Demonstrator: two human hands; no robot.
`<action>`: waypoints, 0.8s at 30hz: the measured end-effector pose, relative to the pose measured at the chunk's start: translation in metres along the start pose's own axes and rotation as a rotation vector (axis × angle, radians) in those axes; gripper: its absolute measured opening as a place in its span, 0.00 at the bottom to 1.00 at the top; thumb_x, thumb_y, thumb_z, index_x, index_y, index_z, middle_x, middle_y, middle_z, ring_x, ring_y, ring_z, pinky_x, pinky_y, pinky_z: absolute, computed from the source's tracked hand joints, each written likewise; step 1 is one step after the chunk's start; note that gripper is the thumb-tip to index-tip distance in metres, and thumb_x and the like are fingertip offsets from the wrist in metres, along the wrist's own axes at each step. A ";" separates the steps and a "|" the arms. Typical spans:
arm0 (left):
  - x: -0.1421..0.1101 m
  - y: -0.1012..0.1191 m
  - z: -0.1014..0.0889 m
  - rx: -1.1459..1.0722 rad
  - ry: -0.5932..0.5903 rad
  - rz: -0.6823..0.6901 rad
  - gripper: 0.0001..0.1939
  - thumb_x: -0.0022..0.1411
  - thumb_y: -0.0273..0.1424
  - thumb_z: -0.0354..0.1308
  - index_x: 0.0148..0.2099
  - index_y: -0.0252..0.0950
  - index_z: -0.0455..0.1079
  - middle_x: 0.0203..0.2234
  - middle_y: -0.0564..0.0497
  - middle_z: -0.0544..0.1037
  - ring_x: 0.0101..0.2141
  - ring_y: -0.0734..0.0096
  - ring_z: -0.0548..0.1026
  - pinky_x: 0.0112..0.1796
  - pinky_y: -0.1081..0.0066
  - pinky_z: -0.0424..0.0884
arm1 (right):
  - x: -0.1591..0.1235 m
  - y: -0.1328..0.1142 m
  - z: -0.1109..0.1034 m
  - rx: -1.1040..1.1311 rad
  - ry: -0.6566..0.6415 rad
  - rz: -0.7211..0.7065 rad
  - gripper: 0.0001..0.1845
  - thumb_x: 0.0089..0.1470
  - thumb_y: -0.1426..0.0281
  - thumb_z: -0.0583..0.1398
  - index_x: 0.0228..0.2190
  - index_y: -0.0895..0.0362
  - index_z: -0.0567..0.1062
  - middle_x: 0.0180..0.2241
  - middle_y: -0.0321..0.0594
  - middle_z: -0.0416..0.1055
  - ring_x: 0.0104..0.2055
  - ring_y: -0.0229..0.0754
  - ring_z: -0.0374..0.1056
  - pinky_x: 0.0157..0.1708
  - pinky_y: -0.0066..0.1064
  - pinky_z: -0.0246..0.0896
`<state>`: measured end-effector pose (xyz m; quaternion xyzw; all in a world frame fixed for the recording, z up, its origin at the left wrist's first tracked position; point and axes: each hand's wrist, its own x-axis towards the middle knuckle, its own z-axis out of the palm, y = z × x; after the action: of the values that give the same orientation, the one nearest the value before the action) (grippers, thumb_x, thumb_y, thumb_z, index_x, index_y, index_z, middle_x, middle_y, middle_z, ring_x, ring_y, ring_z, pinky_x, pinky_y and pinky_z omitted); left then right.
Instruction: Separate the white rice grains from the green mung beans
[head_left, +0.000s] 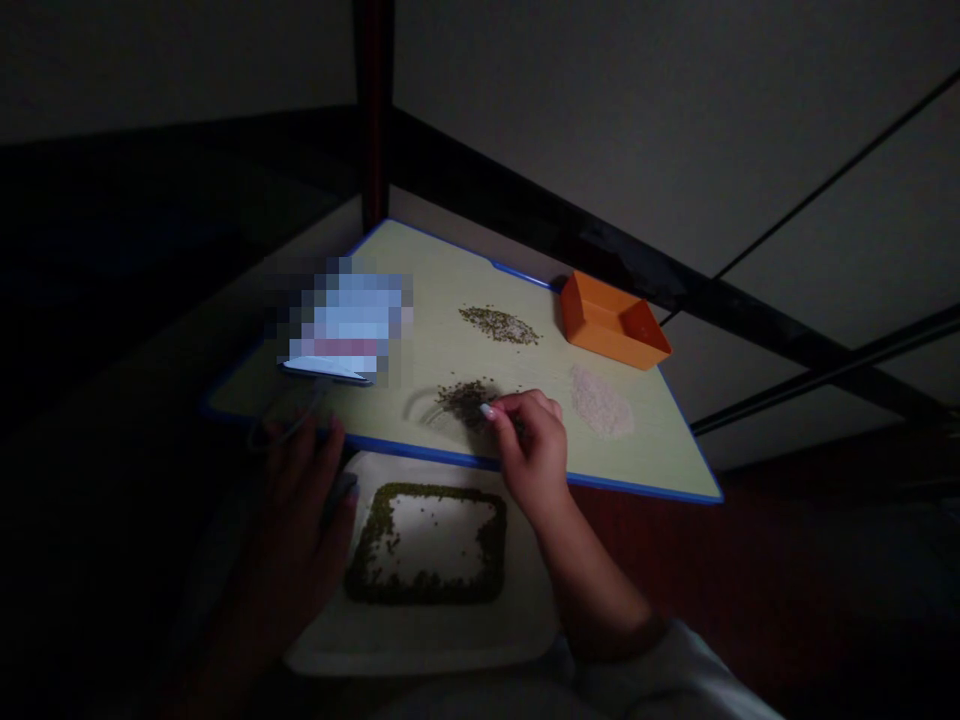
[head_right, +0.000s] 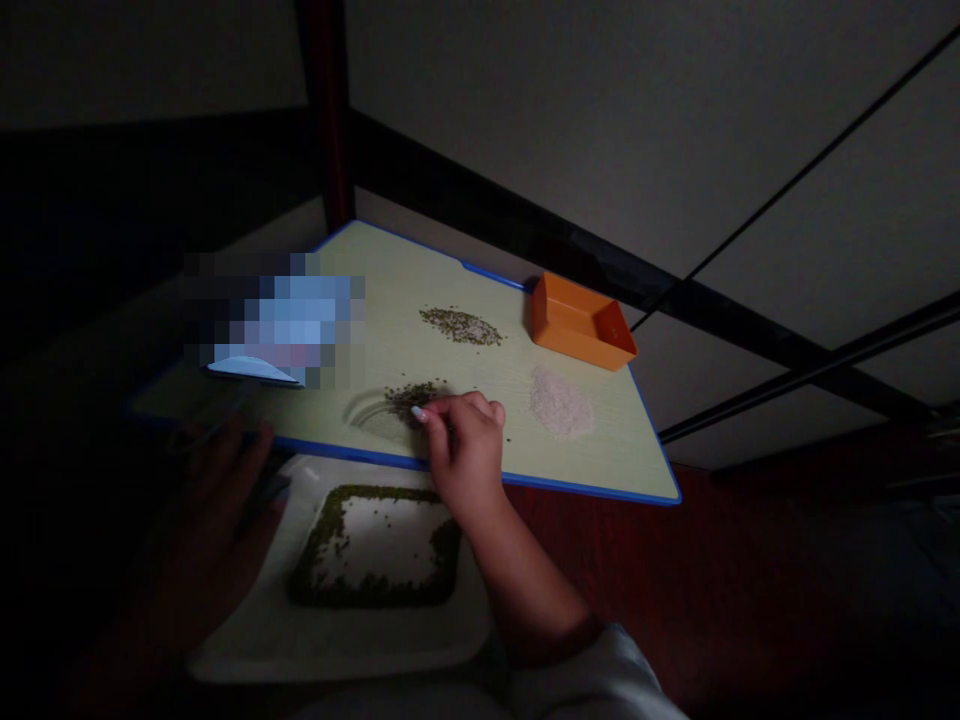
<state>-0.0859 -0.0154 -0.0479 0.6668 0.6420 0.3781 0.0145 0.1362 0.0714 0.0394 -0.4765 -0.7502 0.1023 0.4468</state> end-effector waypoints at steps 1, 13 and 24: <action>0.000 0.002 0.001 -0.013 -0.010 0.000 0.36 0.68 0.33 0.48 0.73 0.53 0.38 0.74 0.49 0.44 0.72 0.52 0.40 0.65 0.37 0.56 | -0.004 0.004 -0.004 0.004 0.066 0.030 0.09 0.62 0.69 0.59 0.29 0.54 0.74 0.29 0.36 0.75 0.34 0.41 0.68 0.40 0.35 0.54; 0.006 0.027 0.021 -0.009 -0.072 0.044 0.39 0.65 0.31 0.49 0.73 0.52 0.37 0.75 0.45 0.40 0.72 0.43 0.37 0.65 0.32 0.51 | -0.016 0.051 -0.042 -0.236 0.333 0.198 0.10 0.63 0.68 0.55 0.31 0.55 0.73 0.30 0.39 0.74 0.36 0.44 0.67 0.43 0.36 0.53; 0.010 0.020 0.025 0.089 -0.191 0.080 0.42 0.64 0.36 0.51 0.72 0.59 0.33 0.75 0.55 0.34 0.72 0.42 0.35 0.64 0.32 0.55 | -0.015 0.079 -0.068 -0.455 0.294 0.326 0.11 0.60 0.76 0.54 0.34 0.54 0.75 0.32 0.42 0.76 0.39 0.48 0.62 0.40 0.35 0.45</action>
<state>-0.0566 0.0016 -0.0507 0.7248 0.6269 0.2840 0.0309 0.2393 0.0822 0.0245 -0.6878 -0.5950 -0.0681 0.4102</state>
